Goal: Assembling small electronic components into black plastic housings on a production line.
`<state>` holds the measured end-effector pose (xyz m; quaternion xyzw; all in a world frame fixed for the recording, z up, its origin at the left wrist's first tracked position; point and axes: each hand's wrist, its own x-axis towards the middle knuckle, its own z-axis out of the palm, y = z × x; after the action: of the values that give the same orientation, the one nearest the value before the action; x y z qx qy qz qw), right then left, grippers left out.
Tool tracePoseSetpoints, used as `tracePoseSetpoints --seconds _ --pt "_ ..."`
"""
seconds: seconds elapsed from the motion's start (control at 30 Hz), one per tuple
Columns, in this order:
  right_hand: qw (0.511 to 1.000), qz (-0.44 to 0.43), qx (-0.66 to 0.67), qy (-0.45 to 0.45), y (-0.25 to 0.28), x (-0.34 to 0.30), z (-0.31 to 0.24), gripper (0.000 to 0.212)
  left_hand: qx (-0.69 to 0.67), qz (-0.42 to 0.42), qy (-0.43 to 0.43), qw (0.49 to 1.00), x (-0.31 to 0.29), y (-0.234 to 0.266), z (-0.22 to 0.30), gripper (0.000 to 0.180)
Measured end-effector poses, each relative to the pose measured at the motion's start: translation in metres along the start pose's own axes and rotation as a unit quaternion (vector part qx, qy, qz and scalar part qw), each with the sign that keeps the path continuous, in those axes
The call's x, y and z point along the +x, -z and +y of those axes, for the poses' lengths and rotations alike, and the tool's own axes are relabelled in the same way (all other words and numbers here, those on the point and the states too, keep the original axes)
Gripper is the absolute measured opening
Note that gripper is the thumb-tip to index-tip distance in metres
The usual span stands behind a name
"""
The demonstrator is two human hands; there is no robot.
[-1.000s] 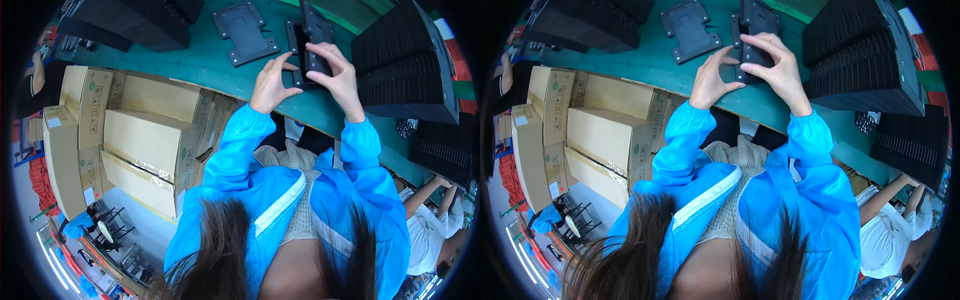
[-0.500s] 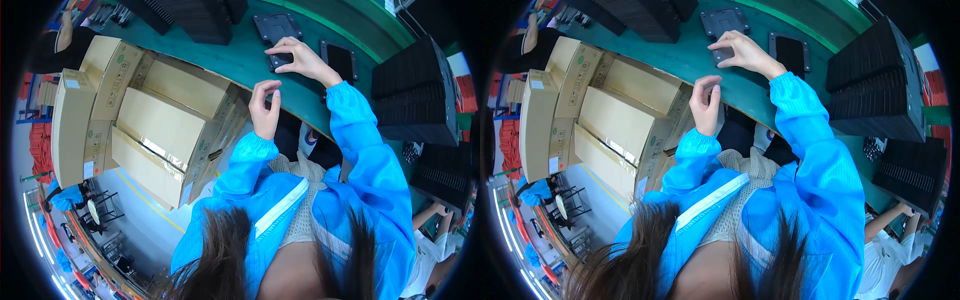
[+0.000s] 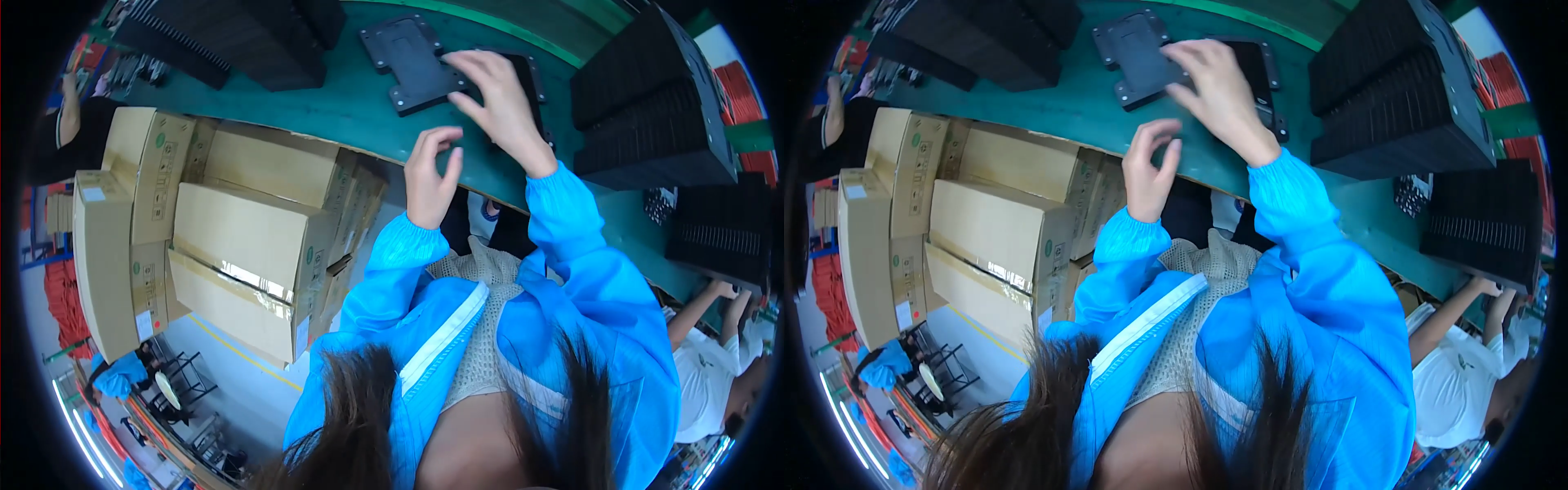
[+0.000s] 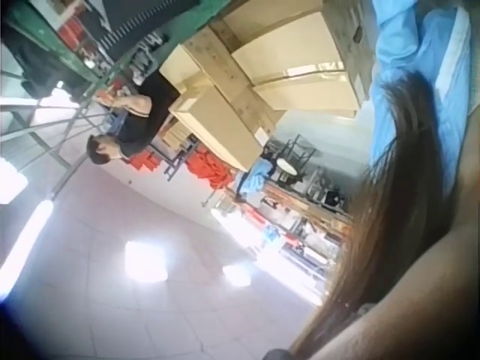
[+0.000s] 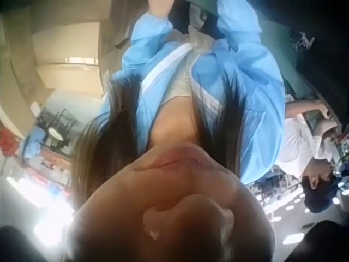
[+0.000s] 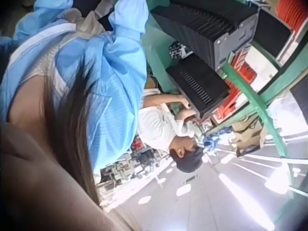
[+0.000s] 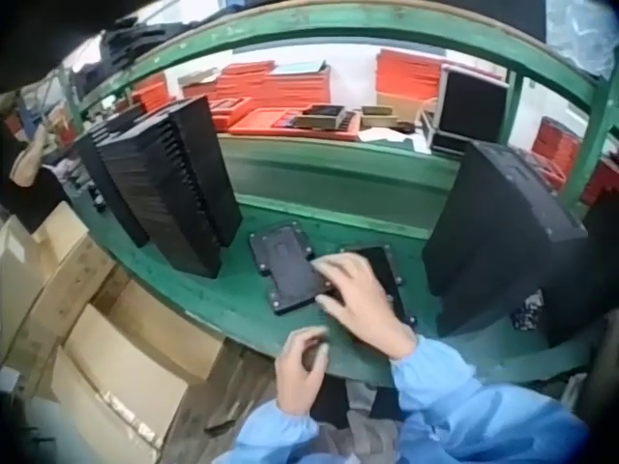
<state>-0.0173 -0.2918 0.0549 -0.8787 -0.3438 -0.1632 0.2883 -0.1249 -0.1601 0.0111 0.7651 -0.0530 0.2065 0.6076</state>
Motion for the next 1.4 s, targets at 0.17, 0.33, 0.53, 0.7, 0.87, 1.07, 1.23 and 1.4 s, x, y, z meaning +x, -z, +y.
tracePoseSetpoints --seconds 0.17,0.33,0.53,0.7,0.87,1.07,1.23,1.4 --pt "0.941 -0.021 -0.189 -0.281 -0.003 -0.042 0.024 0.077 0.184 -0.072 -0.073 0.978 0.027 -0.038 0.004 0.067" --pt "0.933 -0.072 -0.134 -0.327 -0.003 -0.029 0.025 0.086 0.222 -0.103 -0.034 0.969 0.033 -0.047 -0.003 0.081" --pt "0.925 -0.101 -0.119 -0.347 -0.007 -0.019 0.034 0.088 0.187 -0.083 -0.083 0.975 0.031 -0.049 -0.013 0.068" --pt "0.922 -0.121 -0.093 -0.357 -0.008 -0.019 0.043 0.086 0.177 -0.054 -0.071 0.980 0.028 -0.052 -0.008 0.052" --pt "0.924 -0.119 0.096 -0.351 0.020 -0.010 0.066 0.074 0.184 -0.063 -0.071 0.978 0.030 -0.051 -0.009 0.050" --pt "0.938 -0.086 0.098 -0.321 0.029 -0.006 0.068 0.054 0.163 -0.042 -0.075 0.983 0.032 -0.053 0.002 0.052" --pt "0.961 0.076 0.034 -0.264 0.015 -0.014 0.053 0.039 0.216 -0.064 -0.096 0.970 0.033 -0.048 -0.005 0.055" --pt "0.961 0.216 0.015 -0.170 0.027 -0.033 0.028 0.055 0.222 -0.088 -0.105 0.965 0.032 -0.046 0.001 0.056"
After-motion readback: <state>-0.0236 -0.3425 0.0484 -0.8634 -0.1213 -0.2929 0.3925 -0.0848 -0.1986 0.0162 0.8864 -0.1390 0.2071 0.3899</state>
